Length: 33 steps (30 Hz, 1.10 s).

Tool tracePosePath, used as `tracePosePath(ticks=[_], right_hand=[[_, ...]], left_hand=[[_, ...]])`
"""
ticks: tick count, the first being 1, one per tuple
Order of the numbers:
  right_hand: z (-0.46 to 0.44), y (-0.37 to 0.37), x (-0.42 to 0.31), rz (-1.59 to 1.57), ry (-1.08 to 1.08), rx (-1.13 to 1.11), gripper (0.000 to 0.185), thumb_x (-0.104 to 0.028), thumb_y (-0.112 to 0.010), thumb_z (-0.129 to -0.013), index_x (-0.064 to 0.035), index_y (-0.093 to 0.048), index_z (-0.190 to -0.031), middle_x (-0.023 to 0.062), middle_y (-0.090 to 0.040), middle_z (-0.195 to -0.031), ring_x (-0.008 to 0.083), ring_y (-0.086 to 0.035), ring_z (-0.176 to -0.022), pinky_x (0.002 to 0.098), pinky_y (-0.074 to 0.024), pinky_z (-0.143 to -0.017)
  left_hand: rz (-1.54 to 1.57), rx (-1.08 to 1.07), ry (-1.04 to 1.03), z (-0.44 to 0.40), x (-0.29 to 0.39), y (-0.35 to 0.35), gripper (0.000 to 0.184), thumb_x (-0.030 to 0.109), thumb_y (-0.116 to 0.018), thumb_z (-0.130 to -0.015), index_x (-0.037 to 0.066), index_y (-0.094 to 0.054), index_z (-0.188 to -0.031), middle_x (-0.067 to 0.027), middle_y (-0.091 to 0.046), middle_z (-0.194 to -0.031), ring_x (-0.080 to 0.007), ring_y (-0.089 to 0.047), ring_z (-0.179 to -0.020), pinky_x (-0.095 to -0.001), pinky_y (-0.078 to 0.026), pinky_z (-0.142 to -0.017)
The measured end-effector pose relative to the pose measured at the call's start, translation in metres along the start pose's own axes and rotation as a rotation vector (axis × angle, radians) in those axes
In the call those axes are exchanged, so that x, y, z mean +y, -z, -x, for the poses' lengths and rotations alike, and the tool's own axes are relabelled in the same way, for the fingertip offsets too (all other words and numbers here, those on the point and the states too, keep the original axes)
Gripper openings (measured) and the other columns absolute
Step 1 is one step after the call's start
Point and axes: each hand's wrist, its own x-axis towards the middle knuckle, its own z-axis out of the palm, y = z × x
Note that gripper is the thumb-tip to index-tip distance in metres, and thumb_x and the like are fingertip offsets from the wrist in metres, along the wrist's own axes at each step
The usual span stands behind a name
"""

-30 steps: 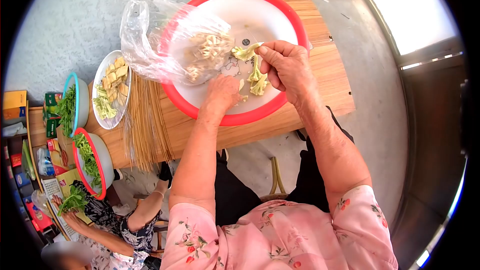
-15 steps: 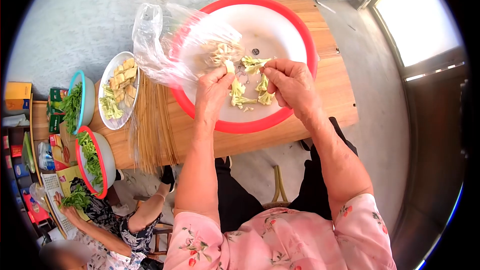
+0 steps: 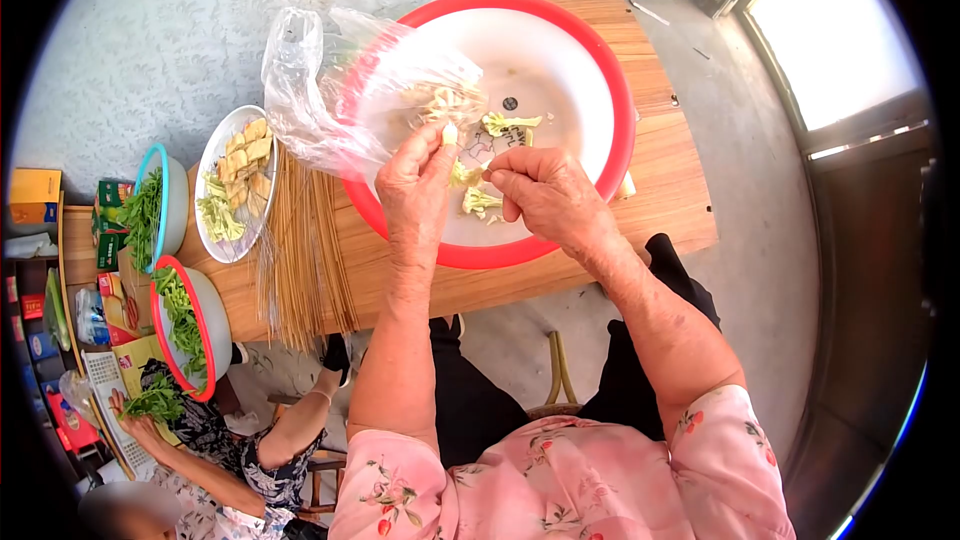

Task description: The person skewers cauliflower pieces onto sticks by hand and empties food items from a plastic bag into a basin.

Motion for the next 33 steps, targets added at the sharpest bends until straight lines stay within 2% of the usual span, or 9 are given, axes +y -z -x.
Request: tracePosePath(ticks=[4,9,21,33], right_hand=[[0.000,-0.003,-0.001,-0.019,-0.047,0.009,0.017,-0.012,-0.055,-0.084,0.0019,-0.065,-0.086,0.0064,-0.057,-0.056,0.0108,-0.054,-0.050,0.0280,-0.0424,-0.048],[-0.001,-0.003,-0.002,-0.058,-0.132,-0.014,0.018,-0.014,-0.055,-0.085,0.0004,-0.066,-0.089,0.0037,-0.056,-0.057,0.0087,-0.050,-0.052,0.0272,-0.0406,-0.049],[-0.001,-0.002,-0.004,-0.069,-0.166,-0.019,0.019,-0.015,-0.056,-0.085,-0.0003,-0.066,-0.092,0.0038,-0.056,-0.056,0.0084,-0.050,-0.050,0.0271,-0.0400,-0.047],[-0.003,-0.003,0.002,-0.063,-0.132,-0.012,0.019,-0.015,-0.056,-0.085,0.0001,-0.066,-0.091,0.0045,-0.057,-0.056,0.0089,-0.050,-0.049,0.0274,-0.0404,-0.047]], left_hand=[[0.054,0.001,-0.052,0.001,-0.006,0.002,0.030,0.000,-0.062,-0.084,-0.004,-0.058,-0.113,-0.0082,-0.066,-0.097,-0.0102,-0.060,-0.086,-0.0223,-0.047,-0.077],[0.085,0.010,0.012,0.004,0.002,-0.001,0.029,-0.003,-0.061,-0.083,-0.004,-0.058,-0.112,-0.0097,-0.066,-0.097,-0.0111,-0.060,-0.084,-0.0232,-0.048,-0.076],[0.132,-0.006,0.040,0.006,0.006,-0.003,0.032,-0.008,-0.058,-0.082,-0.005,-0.056,-0.114,-0.0114,-0.066,-0.097,-0.0131,-0.061,-0.085,-0.0248,-0.048,-0.078],[0.144,0.025,0.051,0.007,0.010,-0.007,0.031,-0.007,-0.058,-0.082,-0.004,-0.057,-0.112,-0.0106,-0.066,-0.096,-0.0124,-0.061,-0.086,-0.0241,-0.048,-0.078]])
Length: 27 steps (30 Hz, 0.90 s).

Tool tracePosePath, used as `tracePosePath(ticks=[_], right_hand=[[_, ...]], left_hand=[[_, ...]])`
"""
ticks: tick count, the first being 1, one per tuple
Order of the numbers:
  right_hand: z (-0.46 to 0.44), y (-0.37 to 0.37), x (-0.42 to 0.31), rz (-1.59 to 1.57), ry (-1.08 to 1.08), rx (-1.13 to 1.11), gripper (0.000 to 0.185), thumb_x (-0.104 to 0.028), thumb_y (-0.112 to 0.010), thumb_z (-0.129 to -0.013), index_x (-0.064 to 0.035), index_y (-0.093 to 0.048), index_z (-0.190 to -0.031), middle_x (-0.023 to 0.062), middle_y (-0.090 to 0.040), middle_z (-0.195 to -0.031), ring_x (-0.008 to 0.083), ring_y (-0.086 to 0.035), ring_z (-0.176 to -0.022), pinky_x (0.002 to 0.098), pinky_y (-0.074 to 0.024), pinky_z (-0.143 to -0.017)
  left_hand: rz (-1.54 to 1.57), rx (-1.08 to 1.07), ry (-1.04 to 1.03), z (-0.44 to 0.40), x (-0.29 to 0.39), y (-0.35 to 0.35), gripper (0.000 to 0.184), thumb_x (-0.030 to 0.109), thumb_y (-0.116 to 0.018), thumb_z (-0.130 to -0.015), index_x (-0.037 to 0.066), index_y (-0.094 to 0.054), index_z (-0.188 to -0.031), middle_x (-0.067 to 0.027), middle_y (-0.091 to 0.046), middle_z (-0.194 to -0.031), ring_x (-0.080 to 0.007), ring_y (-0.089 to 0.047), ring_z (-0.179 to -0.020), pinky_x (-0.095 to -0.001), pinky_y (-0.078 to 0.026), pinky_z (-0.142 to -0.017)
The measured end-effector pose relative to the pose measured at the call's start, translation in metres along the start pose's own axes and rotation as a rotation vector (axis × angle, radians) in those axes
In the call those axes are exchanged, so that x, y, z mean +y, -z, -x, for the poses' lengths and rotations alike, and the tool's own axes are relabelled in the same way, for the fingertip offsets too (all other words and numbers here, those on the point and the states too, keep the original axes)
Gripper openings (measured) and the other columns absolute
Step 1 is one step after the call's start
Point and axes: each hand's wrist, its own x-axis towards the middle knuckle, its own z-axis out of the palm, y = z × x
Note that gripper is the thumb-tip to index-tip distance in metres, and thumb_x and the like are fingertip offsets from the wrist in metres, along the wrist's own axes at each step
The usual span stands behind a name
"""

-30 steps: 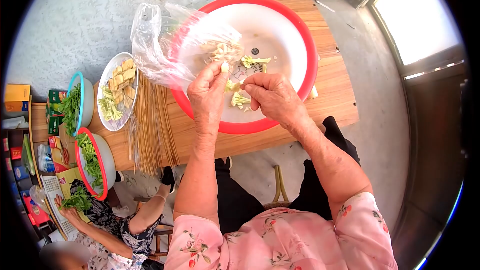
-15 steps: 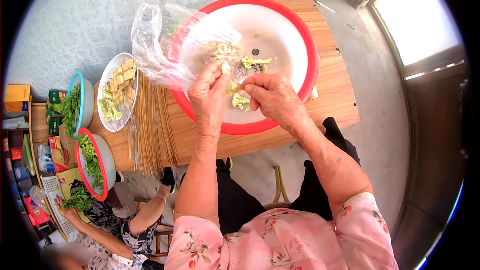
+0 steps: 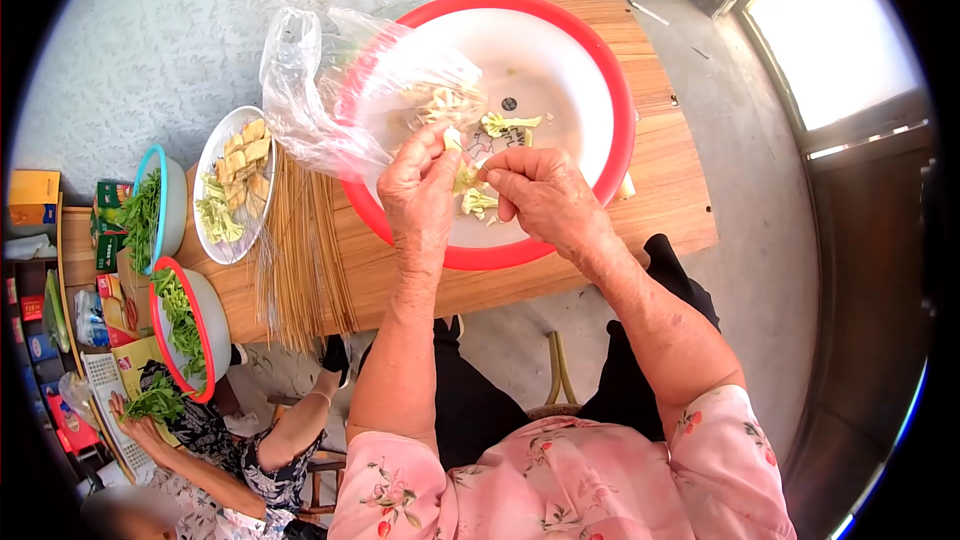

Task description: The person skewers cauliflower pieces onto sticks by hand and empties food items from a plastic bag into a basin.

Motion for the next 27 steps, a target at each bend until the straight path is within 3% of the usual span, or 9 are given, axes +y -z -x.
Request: tracePosePath(ticks=[13,19,21,25,27], right_hand=[[-0.001,-0.002,0.003,-0.004,-0.004,0.011,0.018,-0.015,-0.056,-0.085,-0.0009,-0.066,-0.090,0.0038,-0.056,-0.055,0.0087,-0.048,-0.048,0.0275,-0.0397,-0.046],[0.000,-0.001,0.000,-0.032,-0.042,-0.016,0.017,-0.014,-0.056,-0.085,-0.0014,-0.066,-0.088,0.0029,-0.056,-0.055,0.0085,-0.045,-0.046,0.0272,-0.0382,-0.045],[0.001,0.000,-0.001,-0.026,-0.048,-0.025,0.016,-0.014,-0.055,-0.085,-0.0015,-0.066,-0.088,0.0024,-0.056,-0.055,0.0082,-0.044,-0.045,0.0262,-0.0377,-0.043],[0.001,0.002,-0.005,-0.154,-0.118,-0.069,0.016,-0.013,-0.055,-0.087,-0.0013,-0.065,-0.090,0.0026,-0.055,-0.056,0.0070,-0.040,-0.040,0.0243,-0.0330,-0.037],[0.001,0.002,-0.005,-0.356,-0.224,-0.121,0.016,-0.013,-0.054,-0.091,-0.0006,-0.063,-0.096,0.0009,-0.052,-0.056,0.0040,-0.033,-0.034,0.0203,-0.0216,-0.029]], left_hand=[[-0.015,0.009,-0.004,0.000,0.000,-0.001,0.029,-0.006,-0.058,-0.082,-0.004,-0.058,-0.111,-0.0096,-0.067,-0.095,-0.0110,-0.061,-0.085,-0.0235,-0.048,-0.078],[-0.266,0.041,-0.230,-0.001,-0.006,0.000,0.022,-0.002,-0.061,-0.083,-0.002,-0.062,-0.105,-0.0067,-0.067,-0.090,-0.0073,-0.060,-0.081,-0.0218,-0.048,-0.073],[-0.346,0.083,-0.348,0.000,-0.006,-0.001,0.019,-0.004,-0.064,-0.079,-0.001,-0.065,-0.097,-0.0081,-0.067,-0.084,-0.0130,-0.062,-0.077,-0.0244,-0.049,-0.070],[-0.377,0.079,-0.398,0.000,-0.012,0.001,0.022,-0.008,-0.062,-0.076,0.001,-0.065,-0.096,-0.0116,-0.067,-0.083,-0.0180,-0.064,-0.079,-0.0258,-0.049,-0.070],[-0.417,0.095,-0.371,0.003,-0.006,0.000,0.022,-0.008,-0.061,-0.075,0.003,-0.065,-0.094,-0.0121,-0.067,-0.083,-0.0219,-0.063,-0.080,-0.0289,-0.048,-0.076]])
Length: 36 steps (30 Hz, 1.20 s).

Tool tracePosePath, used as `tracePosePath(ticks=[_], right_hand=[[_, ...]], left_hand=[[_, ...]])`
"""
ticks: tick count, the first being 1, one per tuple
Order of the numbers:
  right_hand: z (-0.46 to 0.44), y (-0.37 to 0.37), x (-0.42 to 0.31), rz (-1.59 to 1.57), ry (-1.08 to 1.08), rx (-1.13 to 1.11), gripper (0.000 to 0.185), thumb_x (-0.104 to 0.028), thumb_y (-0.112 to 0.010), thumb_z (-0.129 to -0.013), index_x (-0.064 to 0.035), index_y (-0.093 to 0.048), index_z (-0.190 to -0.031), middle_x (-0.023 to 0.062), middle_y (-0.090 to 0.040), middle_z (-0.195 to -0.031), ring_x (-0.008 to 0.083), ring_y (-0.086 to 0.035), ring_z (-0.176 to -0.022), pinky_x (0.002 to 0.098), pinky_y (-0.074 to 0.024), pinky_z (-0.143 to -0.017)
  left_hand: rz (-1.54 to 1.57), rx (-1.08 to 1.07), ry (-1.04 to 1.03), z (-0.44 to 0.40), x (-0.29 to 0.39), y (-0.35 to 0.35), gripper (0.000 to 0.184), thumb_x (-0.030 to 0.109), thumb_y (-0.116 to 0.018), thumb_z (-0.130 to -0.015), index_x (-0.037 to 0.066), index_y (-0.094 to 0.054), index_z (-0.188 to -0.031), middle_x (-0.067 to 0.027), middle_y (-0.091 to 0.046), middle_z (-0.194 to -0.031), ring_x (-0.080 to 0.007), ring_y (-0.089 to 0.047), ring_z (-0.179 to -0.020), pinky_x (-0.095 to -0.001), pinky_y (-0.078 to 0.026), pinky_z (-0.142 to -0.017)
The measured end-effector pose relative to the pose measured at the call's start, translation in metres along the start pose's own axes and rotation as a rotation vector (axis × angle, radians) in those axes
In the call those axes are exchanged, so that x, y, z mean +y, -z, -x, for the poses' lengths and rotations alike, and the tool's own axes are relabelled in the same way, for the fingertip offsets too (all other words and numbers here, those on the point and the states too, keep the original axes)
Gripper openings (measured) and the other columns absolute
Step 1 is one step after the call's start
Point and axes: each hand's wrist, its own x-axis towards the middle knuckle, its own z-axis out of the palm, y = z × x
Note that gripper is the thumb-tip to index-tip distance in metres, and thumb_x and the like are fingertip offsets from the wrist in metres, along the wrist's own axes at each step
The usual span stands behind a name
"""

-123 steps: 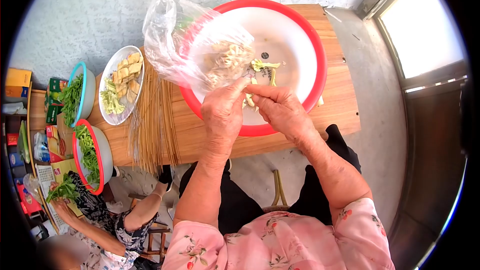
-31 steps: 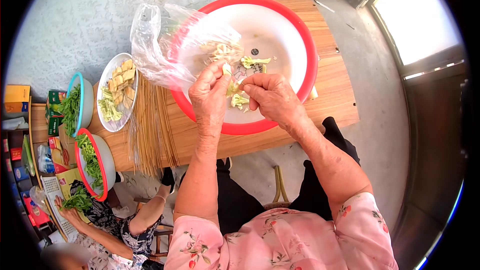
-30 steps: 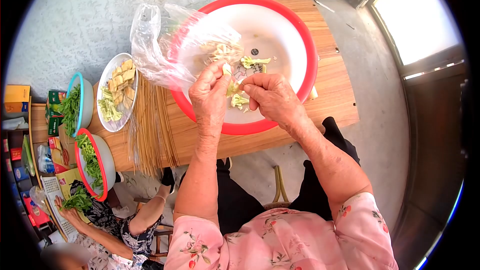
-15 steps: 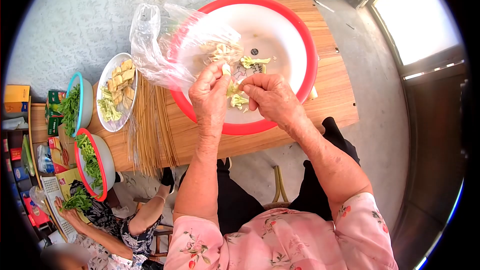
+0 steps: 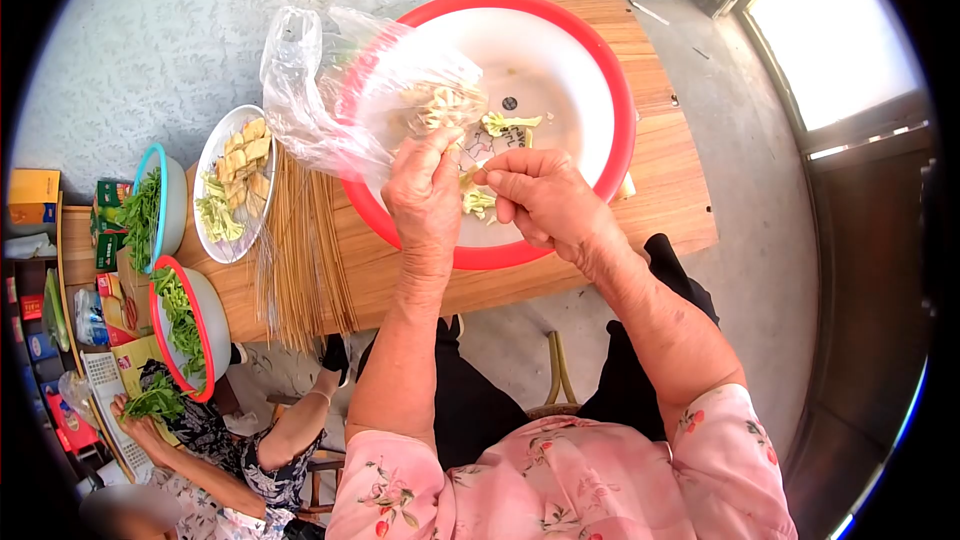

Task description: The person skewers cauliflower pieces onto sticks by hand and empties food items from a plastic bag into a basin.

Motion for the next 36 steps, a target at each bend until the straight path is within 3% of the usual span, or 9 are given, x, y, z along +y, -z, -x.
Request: tracePosePath(ticks=[6,9,19,22,26,28,29,31,36], right_hand=[[-0.001,-0.001,-0.002,-0.068,0.010,-0.006,0.016,-0.013,-0.053,-0.091,-0.0006,-0.063,-0.095,0.0010,-0.052,-0.056,0.0039,-0.033,-0.034,0.0202,-0.0215,-0.029],[0.002,-0.005,-0.004,0.005,0.046,0.044,0.015,-0.013,-0.054,-0.091,-0.0009,-0.063,-0.093,0.0009,-0.052,-0.057,0.0037,-0.033,-0.033,0.0204,-0.0209,-0.029],[0.002,-0.001,-0.007,0.019,0.033,0.073,0.014,-0.013,-0.055,-0.090,-0.0019,-0.063,-0.087,0.0008,-0.052,-0.056,0.0038,-0.032,-0.033,0.0204,-0.0198,-0.029],[0.002,0.009,-0.010,-0.016,0.095,0.101,0.015,-0.013,-0.055,-0.090,-0.0011,-0.063,-0.087,0.0003,-0.052,-0.054,0.0039,-0.032,-0.032,0.0205,-0.0191,-0.029],[-0.001,0.025,-0.014,-0.098,0.158,0.132,0.014,-0.011,-0.055,-0.088,0.0003,-0.062,-0.086,0.0024,-0.052,-0.055,0.0058,-0.031,-0.032,0.0233,-0.0187,-0.029],[-0.003,0.031,-0.014,-0.103,0.175,0.139,0.014,-0.011,-0.055,-0.088,0.0006,-0.062,-0.086,0.0023,-0.052,-0.055,0.0058,-0.031,-0.032,0.0233,-0.0188,-0.029],[-0.004,0.032,-0.014,-0.109,0.193,0.145,0.014,-0.011,-0.055,-0.088,0.0008,-0.062,-0.086,0.0021,-0.052,-0.055,0.0058,-0.031,-0.032,0.0233,-0.0189,-0.030],[0.000,0.030,-0.018,-0.109,0.192,0.155,0.015,-0.012,-0.055,-0.088,0.0011,-0.062,-0.086,0.0018,-0.052,-0.055,0.0057,-0.031,-0.032,0.0230,-0.0193,-0.030],[0.003,0.029,-0.019,-0.034,0.204,0.153,0.014,-0.014,-0.056,-0.089,-0.0014,-0.060,-0.091,-0.0004,-0.052,-0.058,0.0032,-0.033,-0.033,0.0179,-0.0226,-0.030]], left_hand=[[-0.129,0.035,-0.219,0.007,0.003,-0.007,0.022,-0.005,-0.061,-0.075,0.008,-0.065,-0.092,-0.0072,-0.066,-0.077,-0.0242,-0.061,-0.070,-0.0389,-0.040,-0.094],[-0.075,0.020,-0.159,0.005,0.005,-0.008,0.023,-0.006,-0.060,-0.075,0.009,-0.065,-0.092,-0.0065,-0.066,-0.075,-0.0243,-0.061,-0.068,-0.0434,-0.038,-0.098],[-0.092,-0.017,-0.232,0.006,0.003,-0.012,0.032,-0.011,-0.058,-0.073,0.008,-0.063,-0.099,-0.0090,-0.066,-0.083,-0.0266,-0.062,-0.074,-0.0407,-0.043,-0.092],[0.093,0.040,-0.162,0.002,0.016,-0.011,0.040,-0.014,-0.057,-0.073,0.005,-0.058,-0.109,-0.0121,-0.065,-0.097,-0.0254,-0.063,-0.091,-0.0320,-0.049,-0.080],[0.145,-0.005,0.075,0.001,0.010,-0.009,0.033,-0.009,-0.057,-0.075,0.004,-0.060,-0.105,-0.0099,-0.065,-0.096,-0.0265,-0.062,-0.090,-0.0357,-0.049,-0.078],[-0.407,-0.439,-0.180,0.005,-0.013,-0.010,0.027,-0.001,-0.060,-0.077,0.005,-0.061,-0.102,-0.0079,-0.065,-0.096,-0.0240,-0.062,-0.092,-0.0381,-0.048,-0.079],[-0.409,-0.437,-0.181,0.007,-0.021,-0.013,0.027,-0.001,-0.060,-0.077,0.005,-0.061,-0.102,-0.0079,-0.065,-0.096,-0.0240,-0.062,-0.092,-0.0381,-0.048,-0.079],[-0.744,-0.893,-0.292,0.011,-0.034,-0.021,0.016,0.005,-0.056,-0.076,0.007,-0.063,-0.091,-0.0096,-0.063,-0.086,-0.0281,-0.060,-0.088,-0.0418,-0.047,-0.074],[-0.891,-1.047,-0.238,0.018,-0.054,-0.030,0.016,0.010,-0.051,-0.077,0.011,-0.067,-0.081,-0.0090,-0.064,-0.083,-0.0248,-0.061,-0.089,-0.0393,-0.048,-0.073]])
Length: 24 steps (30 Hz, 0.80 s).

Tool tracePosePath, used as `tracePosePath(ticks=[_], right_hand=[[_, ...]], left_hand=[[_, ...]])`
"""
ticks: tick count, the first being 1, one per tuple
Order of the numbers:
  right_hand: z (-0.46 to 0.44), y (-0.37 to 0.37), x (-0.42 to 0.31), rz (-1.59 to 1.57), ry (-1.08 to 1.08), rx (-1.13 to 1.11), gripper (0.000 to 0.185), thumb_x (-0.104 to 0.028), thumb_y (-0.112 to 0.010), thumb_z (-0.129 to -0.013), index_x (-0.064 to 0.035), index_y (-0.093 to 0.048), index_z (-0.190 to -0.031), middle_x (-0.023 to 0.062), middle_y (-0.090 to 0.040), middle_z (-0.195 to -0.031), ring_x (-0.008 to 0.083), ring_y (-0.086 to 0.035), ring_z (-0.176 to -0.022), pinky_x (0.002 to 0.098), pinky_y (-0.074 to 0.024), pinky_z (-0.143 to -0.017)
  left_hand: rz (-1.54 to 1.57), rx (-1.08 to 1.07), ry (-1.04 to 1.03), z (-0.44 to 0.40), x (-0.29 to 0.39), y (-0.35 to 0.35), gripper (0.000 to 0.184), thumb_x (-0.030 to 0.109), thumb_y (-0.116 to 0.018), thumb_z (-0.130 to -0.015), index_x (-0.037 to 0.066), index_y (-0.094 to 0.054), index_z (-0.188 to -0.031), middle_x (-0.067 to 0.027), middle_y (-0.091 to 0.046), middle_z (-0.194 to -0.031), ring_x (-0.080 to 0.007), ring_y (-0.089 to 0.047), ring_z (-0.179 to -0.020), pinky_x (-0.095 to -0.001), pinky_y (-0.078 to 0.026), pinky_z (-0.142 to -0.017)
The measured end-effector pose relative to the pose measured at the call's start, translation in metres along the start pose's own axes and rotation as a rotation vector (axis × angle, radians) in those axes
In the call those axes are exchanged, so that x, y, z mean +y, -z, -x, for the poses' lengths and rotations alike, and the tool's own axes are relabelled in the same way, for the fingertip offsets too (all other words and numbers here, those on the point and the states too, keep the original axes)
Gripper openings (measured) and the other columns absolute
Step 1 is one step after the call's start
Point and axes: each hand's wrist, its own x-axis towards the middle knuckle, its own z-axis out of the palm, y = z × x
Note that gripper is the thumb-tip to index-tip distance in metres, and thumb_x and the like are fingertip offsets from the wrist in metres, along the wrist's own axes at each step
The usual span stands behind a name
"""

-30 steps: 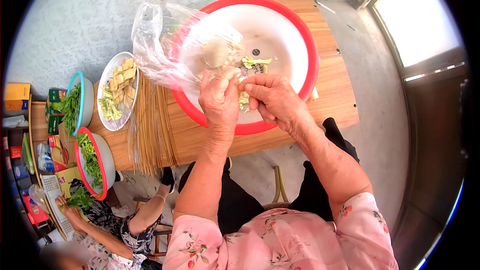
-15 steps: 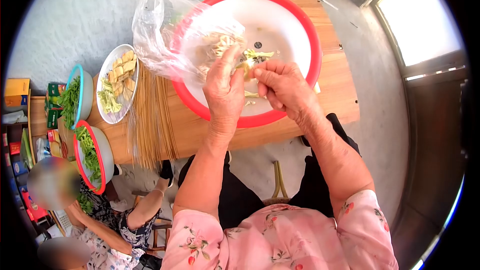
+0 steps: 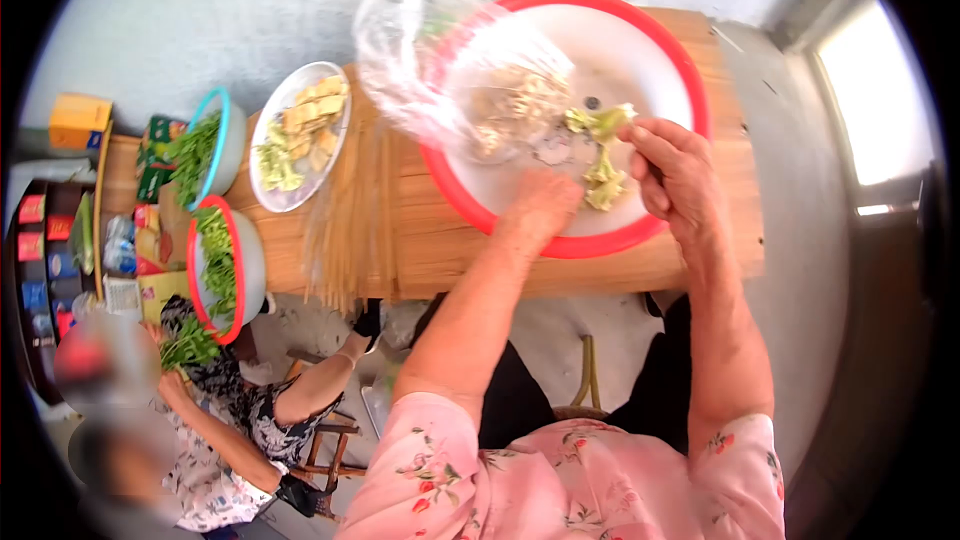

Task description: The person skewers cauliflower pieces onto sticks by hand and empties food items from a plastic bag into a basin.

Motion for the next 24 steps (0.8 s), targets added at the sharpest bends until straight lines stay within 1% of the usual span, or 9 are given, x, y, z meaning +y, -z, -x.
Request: tracePosePath(ticks=[6,9,11,12,14,16,18,19,24], right_hand=[[-0.002,-0.006,0.002,-0.014,-0.020,-0.002,0.015,-0.013,-0.055,-0.089,0.0005,-0.061,-0.090,0.0016,-0.053,-0.057,0.0049,-0.032,-0.031,0.0191,-0.0213,-0.029],[-0.003,-0.009,0.005,-0.014,-0.020,-0.019,0.015,-0.012,-0.054,-0.089,0.0005,-0.061,-0.090,0.0017,-0.053,-0.057,0.0050,-0.032,-0.031,0.0188,-0.0219,-0.028],[-0.003,-0.011,0.005,-0.011,-0.016,0.011,0.014,-0.012,-0.055,-0.089,0.0001,-0.061,-0.090,0.0016,-0.052,-0.055,0.0051,-0.033,-0.031,0.0185,-0.0223,-0.028],[-0.002,-0.012,0.005,-0.004,-0.007,0.014,0.014,-0.012,-0.055,-0.089,-0.0003,-0.062,-0.092,0.0013,-0.052,-0.055,0.0051,-0.034,-0.032,0.0184,-0.0226,-0.028],[-0.004,-0.013,0.008,0.042,0.043,0.008,0.015,-0.012,-0.054,-0.090,-0.0006,-0.063,-0.093,0.0011,-0.052,-0.055,0.0051,-0.034,-0.032,0.0186,-0.0225,-0.028],[-0.004,-0.011,0.009,0.114,0.090,0.017,0.016,-0.013,-0.054,-0.090,-0.0014,-0.064,-0.095,0.0006,-0.052,-0.055,0.0050,-0.035,-0.032,0.0189,-0.0225,-0.028],[-0.001,-0.017,0.008,0.169,0.072,0.035,0.016,-0.016,-0.055,-0.091,-0.0034,-0.063,-0.096,-0.0006,-0.052,-0.055,0.0046,-0.037,-0.033,0.0190,-0.0231,-0.029],[0.001,-0.022,0.008,0.182,0.065,0.029,0.017,-0.016,-0.055,-0.091,-0.0026,-0.063,-0.097,-0.0003,-0.052,-0.056,0.0042,-0.037,-0.034,0.0186,-0.0233,-0.029],[0.003,-0.030,0.018,0.315,0.112,-0.057,0.016,-0.011,-0.054,-0.089,-0.0015,-0.065,-0.096,-0.0001,-0.052,-0.057,0.0052,-0.041,-0.041,0.0207,-0.0309,-0.036]], left_hand=[[0.053,-0.073,0.116,0.002,0.006,0.013,0.020,0.010,-0.052,-0.078,0.011,-0.070,-0.087,-0.0071,-0.068,-0.085,-0.0223,-0.063,-0.088,-0.0405,-0.046,-0.078],[0.083,-0.050,0.120,0.003,0.006,0.010,0.015,0.008,-0.055,-0.075,0.010,-0.069,-0.082,-0.0076,-0.067,-0.085,-0.0239,-0.064,-0.081,-0.0386,-0.048,-0.072],[0.221,0.199,0.141,0.006,0.003,0.011,0.010,0.008,-0.056,-0.075,0.007,-0.065,-0.078,-0.0107,-0.066,-0.086,-0.0267,-0.064,-0.075,-0.0391,-0.049,-0.068],[0.222,0.207,0.149,0.009,0.002,0.016,0.010,0.008,-0.056,-0.075,0.007,-0.065,-0.078,-0.0107,-0.066,-0.086,-0.0267,-0.064,-0.075,-0.0391,-0.049,-0.068],[0.382,0.360,0.341,0.013,0.000,0.030,0.011,0.007,-0.055,-0.077,0.003,-0.061,-0.086,-0.0119,-0.065,-0.076,-0.0264,-0.064,-0.077,-0.0371,-0.050,-0.068],[0.928,0.655,0.467,0.023,-0.005,0.049,0.012,0.009,-0.057,-0.081,0.002,-0.060,-0.090,-0.0114,-0.065,-0.078,-0.0200,-0.063,-0.071,-0.0319,-0.051,-0.065],[1.277,0.784,0.382,0.031,-0.019,0.053,0.013,0.009,-0.059,-0.084,0.001,-0.059,-0.095,-0.0097,-0.065,-0.082,-0.0139,-0.062,-0.071,-0.0267,-0.051,-0.062],[1.692,0.816,0.349,0.033,-0.018,0.055,0.014,0.005,-0.058,-0.085,0.002,-0.059,-0.098,-0.0089,-0.065,-0.086,-0.0129,-0.062,-0.072,-0.0246,-0.052,-0.060],[1.817,0.815,0.394,0.042,-0.017,0.059,0.013,0.002,-0.059,-0.084,0.002,-0.059,-0.097,-0.0080,-0.065,-0.085,-0.0122,-0.062,-0.070,-0.0249,-0.053,-0.057]])
